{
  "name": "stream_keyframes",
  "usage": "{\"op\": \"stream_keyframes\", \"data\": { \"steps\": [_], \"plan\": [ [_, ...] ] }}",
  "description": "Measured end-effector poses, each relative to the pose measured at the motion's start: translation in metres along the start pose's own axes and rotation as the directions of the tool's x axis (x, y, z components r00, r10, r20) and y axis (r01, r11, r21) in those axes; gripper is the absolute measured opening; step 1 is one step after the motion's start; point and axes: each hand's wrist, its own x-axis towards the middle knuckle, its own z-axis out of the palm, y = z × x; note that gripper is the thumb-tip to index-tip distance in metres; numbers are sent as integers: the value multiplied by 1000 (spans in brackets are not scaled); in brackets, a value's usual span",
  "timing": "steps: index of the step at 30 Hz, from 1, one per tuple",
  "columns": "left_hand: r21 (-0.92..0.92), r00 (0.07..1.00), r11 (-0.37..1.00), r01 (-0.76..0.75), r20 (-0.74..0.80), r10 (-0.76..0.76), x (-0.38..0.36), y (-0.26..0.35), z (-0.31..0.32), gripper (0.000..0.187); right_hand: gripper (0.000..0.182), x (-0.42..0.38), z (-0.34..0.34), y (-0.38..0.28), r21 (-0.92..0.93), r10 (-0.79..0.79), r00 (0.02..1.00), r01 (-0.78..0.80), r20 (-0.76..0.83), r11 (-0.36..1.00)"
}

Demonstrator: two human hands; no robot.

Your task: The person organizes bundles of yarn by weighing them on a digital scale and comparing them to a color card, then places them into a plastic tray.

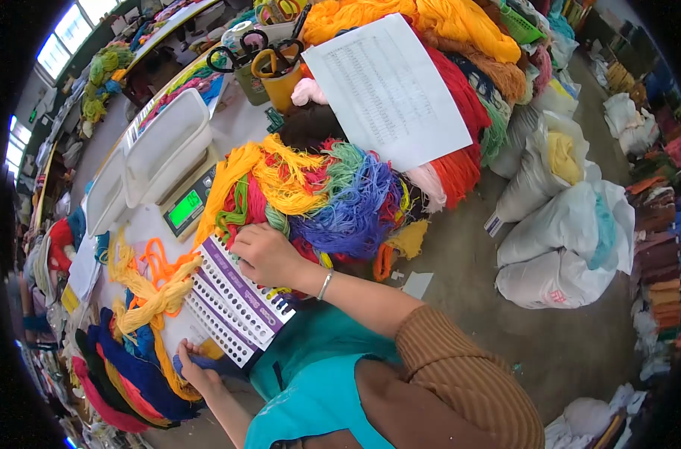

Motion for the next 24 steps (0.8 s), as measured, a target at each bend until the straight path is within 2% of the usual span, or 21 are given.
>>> {"op": "stream_keyframes", "data": {
  "steps": [11, 24],
  "plan": [
    [7, 999, 1000, -11, -42, 11, -1, 0, 2, 15, 17, 0, 1, 1, 0, -3, 1000, 3, -15, 1000],
    [73, 998, 996, -56, -13, 57, -3, -3, 3, 18, 19, 1, 0, 0, -3, 0, 1000, 0, -5, 1000]
  ]
}}
